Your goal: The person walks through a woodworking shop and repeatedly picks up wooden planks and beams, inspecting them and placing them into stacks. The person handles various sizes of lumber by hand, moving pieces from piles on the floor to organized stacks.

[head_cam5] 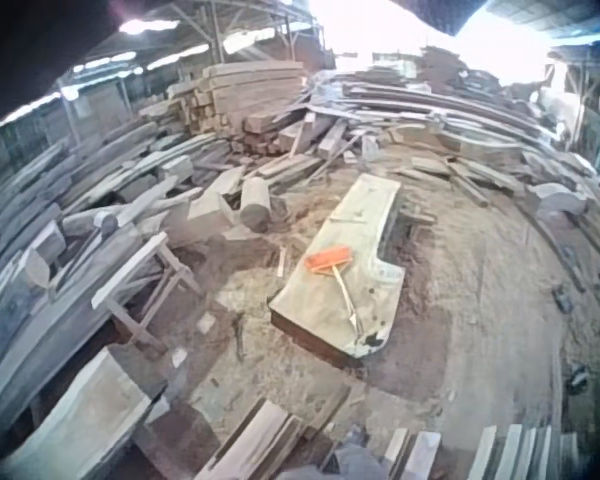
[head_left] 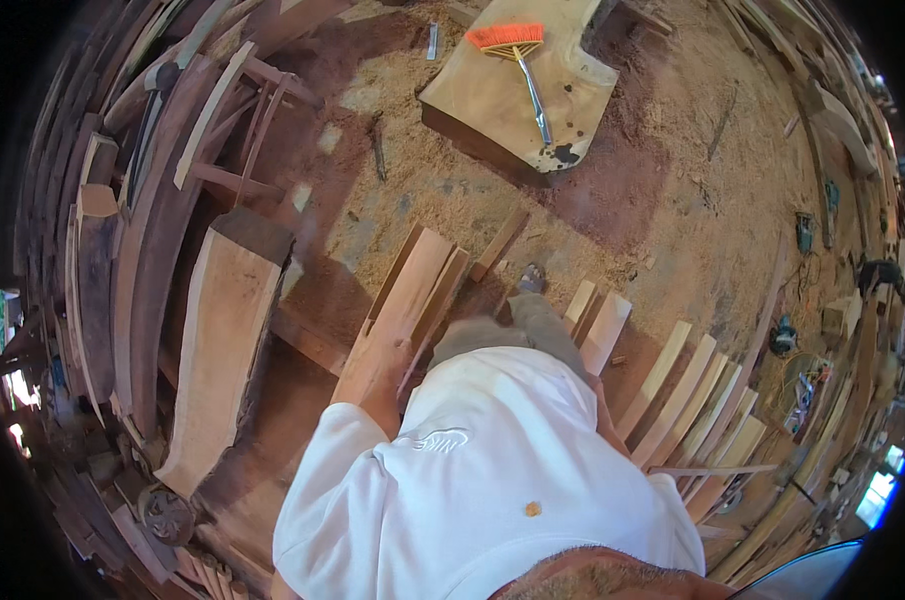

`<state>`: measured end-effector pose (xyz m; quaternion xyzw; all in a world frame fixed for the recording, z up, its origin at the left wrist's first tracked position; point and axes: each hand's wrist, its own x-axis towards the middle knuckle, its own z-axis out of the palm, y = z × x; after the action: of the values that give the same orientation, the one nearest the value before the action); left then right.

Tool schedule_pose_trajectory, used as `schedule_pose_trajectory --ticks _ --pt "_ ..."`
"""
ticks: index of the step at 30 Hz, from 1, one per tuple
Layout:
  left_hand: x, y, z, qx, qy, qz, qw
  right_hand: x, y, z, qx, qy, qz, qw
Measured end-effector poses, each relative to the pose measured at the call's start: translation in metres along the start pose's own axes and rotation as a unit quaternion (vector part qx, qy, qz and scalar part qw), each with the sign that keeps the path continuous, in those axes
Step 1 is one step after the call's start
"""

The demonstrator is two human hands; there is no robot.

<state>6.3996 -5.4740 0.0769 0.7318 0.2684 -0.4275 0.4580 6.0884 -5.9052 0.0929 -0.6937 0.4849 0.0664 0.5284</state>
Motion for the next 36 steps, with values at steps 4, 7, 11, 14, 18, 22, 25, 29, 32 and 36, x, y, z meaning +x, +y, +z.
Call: schedule_pose_trajectory --ticks 4,7,11,14,18,22,25,29,32,36 --pt "0.008 0.023 0.054 0.001 0.003 0.067 0.998 0.081 -0.05 -0.06 -0.181 -0.066 -0.065 0.979" --pt "0.011 0.088 0.12 0.077 0.01 0.205 0.976 0.15 -0.104 -0.133 -0.088 -0.008 0.131 0.987" --pt "0.076 0.109 0.122 -0.084 -0.001 0.228 0.97 0.259 -0.216 -0.146 -0.079 0.03 0.018 0.996" --pt "0.098 0.101 0.091 -0.149 0.056 0.151 0.976 0.285 -0.306 -0.11 -0.078 -0.007 -0.019 0.997" --pt "0.081 0.179 0.084 -0.009 0.066 0.04 0.997 0.29 -0.357 -0.075 -0.228 -0.04 -0.022 0.973" --pt "0.146 0.193 0.052 -0.223 -0.006 -0.029 0.974 0.337 -0.36 -0.012 -0.358 -0.114 -0.028 0.926" --pt "0.195 0.205 -0.009 -0.296 0.023 -0.029 0.955 0.345 -0.413 0.069 -0.428 -0.184 -0.035 0.884" --pt "0.173 0.257 -0.093 -0.28 0.087 -0.06 0.954 0.362 -0.483 0.152 -0.373 -0.276 -0.051 0.884" --pt "0.164 0.321 -0.156 -0.323 0.14 -0.09 0.932 0.4 -0.575 0.229 -0.305 -0.249 -0.116 0.912" --pt "0.169 0.368 -0.221 -0.358 0.187 -0.077 0.911 0.437 -0.677 0.326 -0.224 -0.218 -0.137 0.94"
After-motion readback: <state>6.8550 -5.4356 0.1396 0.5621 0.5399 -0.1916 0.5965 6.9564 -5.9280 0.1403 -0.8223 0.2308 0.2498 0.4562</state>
